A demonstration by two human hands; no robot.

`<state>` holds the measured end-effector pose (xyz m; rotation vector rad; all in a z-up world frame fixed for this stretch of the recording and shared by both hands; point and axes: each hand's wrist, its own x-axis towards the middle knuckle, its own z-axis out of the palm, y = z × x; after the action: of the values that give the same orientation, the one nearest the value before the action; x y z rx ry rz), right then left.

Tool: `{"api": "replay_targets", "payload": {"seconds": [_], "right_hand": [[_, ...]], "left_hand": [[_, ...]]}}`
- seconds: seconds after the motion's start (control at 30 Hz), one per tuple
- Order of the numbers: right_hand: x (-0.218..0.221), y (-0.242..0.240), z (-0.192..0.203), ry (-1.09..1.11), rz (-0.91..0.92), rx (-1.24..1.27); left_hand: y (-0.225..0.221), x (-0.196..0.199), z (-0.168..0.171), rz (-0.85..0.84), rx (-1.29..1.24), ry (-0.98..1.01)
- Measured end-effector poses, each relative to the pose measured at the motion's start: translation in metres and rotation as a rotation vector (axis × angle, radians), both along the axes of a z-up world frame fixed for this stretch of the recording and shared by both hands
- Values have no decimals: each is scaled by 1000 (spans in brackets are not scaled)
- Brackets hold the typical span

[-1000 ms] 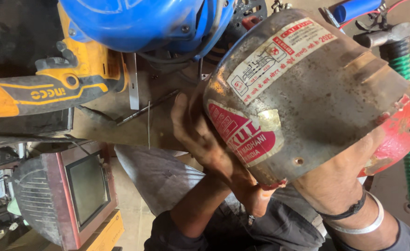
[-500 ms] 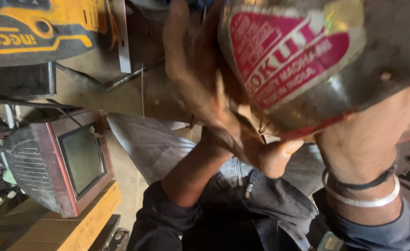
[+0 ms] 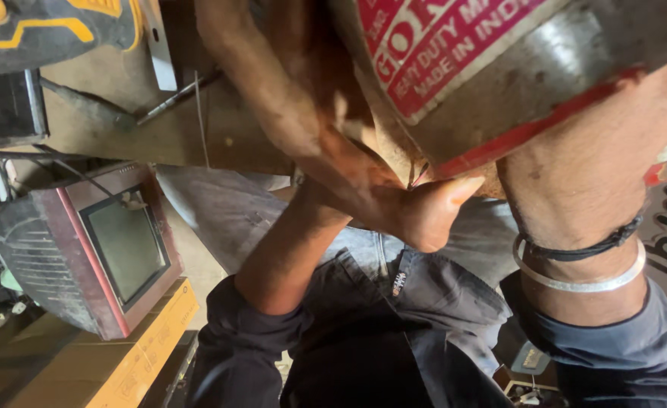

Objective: The person sits on the floor and uses a screwdriver to adjust wires and components inside a cylindrical electric motor housing. They repeatedly tighten and loosen screws on the internal terminals while manipulating the wires.

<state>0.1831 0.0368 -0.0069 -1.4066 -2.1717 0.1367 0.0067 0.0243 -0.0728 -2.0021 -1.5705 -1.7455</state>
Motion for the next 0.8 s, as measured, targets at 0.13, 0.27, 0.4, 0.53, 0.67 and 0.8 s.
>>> {"api": "replay_targets", "payload": {"seconds": [0.13,0.27,0.4,0.53,0.67,0.8], "right_hand": [[-3,0,1,-2,7,19],[-4,2,1,-8,5,38],[-3,3,1,-15,1,49],[-5,4,0,-21,8,60],[-6,4,0,-26,26,66],[-4,6,0,-35,32,77]], "left_hand": [[-5,-2,-8,60,67,207],[-6,-1,-11,80,102,289],[-6,-1,-12,73,136,350],[-5,-3,-13,58,177,433],[-6,-5,-15,36,244,537],[-3,-4,-18,18,323,637]]}}
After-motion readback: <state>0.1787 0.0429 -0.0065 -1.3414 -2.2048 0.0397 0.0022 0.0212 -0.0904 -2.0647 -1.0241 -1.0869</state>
